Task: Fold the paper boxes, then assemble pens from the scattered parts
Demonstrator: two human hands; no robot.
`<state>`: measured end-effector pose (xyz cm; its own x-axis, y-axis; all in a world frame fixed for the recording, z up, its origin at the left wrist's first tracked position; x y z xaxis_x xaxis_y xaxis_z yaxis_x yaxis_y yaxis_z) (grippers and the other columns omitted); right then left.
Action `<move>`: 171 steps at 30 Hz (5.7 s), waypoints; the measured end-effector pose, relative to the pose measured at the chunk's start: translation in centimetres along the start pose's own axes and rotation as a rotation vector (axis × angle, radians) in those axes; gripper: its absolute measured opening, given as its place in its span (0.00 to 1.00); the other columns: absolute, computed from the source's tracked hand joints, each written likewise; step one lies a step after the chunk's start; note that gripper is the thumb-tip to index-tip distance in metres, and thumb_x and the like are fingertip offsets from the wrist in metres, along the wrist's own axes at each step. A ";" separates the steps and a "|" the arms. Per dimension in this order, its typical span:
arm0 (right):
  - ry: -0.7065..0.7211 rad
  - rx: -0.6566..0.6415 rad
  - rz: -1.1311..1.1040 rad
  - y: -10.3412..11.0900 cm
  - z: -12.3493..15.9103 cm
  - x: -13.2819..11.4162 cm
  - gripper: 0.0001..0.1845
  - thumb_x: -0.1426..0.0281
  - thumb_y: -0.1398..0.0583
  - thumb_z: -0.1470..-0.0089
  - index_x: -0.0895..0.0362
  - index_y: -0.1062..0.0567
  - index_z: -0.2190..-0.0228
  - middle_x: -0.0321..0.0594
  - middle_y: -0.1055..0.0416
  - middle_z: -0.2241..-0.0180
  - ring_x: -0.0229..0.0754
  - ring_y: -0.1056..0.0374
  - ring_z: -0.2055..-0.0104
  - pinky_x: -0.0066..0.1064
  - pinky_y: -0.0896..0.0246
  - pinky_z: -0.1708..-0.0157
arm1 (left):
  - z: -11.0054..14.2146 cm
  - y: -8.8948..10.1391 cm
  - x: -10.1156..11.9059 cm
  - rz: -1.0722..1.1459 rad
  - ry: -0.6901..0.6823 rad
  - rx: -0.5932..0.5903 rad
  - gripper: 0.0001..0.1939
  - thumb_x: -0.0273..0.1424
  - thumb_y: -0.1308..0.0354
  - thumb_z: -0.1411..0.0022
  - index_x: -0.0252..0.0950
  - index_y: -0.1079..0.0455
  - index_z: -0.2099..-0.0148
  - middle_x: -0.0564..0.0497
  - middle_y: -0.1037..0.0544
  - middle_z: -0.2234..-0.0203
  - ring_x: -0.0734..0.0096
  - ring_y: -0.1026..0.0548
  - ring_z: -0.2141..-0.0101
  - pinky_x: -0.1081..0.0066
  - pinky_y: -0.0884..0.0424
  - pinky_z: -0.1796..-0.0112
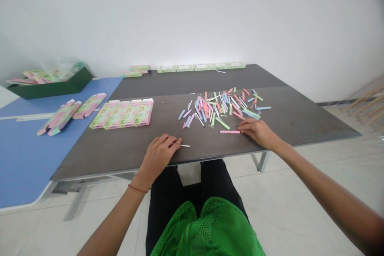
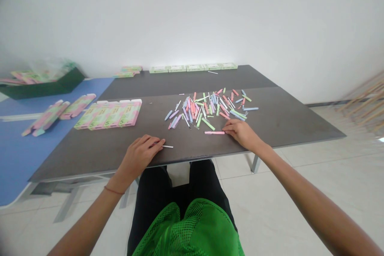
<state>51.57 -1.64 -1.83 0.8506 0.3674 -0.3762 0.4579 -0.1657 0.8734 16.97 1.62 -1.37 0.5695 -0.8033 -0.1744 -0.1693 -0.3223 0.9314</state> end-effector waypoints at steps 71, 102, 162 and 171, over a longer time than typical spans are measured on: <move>-0.187 0.290 -0.468 -1.5 -3.7 -9.0 0.10 0.65 0.38 0.41 0.54 0.16 0.62 0.44 0.20 0.64 0.45 0.25 0.64 0.34 0.29 0.67 | -6.0 0.6 -3.9 0.726 0.392 0.255 0.09 0.22 0.42 0.37 0.36 0.21 0.58 0.48 0.19 0.62 0.69 0.20 0.64 0.70 0.21 0.61; -0.623 0.338 -1.349 -1.6 1.1 -6.1 0.14 0.66 0.21 0.62 0.55 0.15 0.71 0.41 0.16 0.67 0.40 0.20 0.66 0.30 0.21 0.62 | -5.0 3.6 5.2 0.984 0.273 0.221 0.06 0.30 0.39 0.31 0.40 0.20 0.56 0.52 0.14 0.63 0.68 0.18 0.65 0.70 0.23 0.60; -0.521 0.229 -1.368 -4.0 0.4 -12.8 0.14 0.68 0.21 0.63 0.57 0.16 0.72 0.40 0.18 0.72 0.38 0.23 0.71 0.30 0.25 0.65 | -3.4 6.2 5.9 1.033 0.307 0.409 0.04 0.30 0.35 0.33 0.39 0.19 0.58 0.52 0.14 0.65 0.70 0.17 0.67 0.74 0.20 0.62; -0.366 0.317 -1.160 -1.7 0.0 -13.8 0.11 0.64 0.23 0.58 0.55 0.16 0.73 0.41 0.18 0.69 0.42 0.23 0.67 0.34 0.26 0.63 | -3.5 5.6 5.7 1.075 0.324 0.358 0.03 0.30 0.34 0.34 0.39 0.19 0.58 0.53 0.14 0.66 0.72 0.17 0.69 0.76 0.22 0.64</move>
<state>39.03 -6.40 1.91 -0.0949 0.1774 -0.9795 0.9817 -0.1464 -0.1216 22.09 -2.94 3.95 0.1655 -0.5999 0.7828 -0.8738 0.2788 0.3985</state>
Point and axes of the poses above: each hand's wrist, its own z-axis away from the middle knuckle, its own y-axis out of the back of the hand, x = y × z, the point moved 8 cm from there along -z, towards the middle knuckle
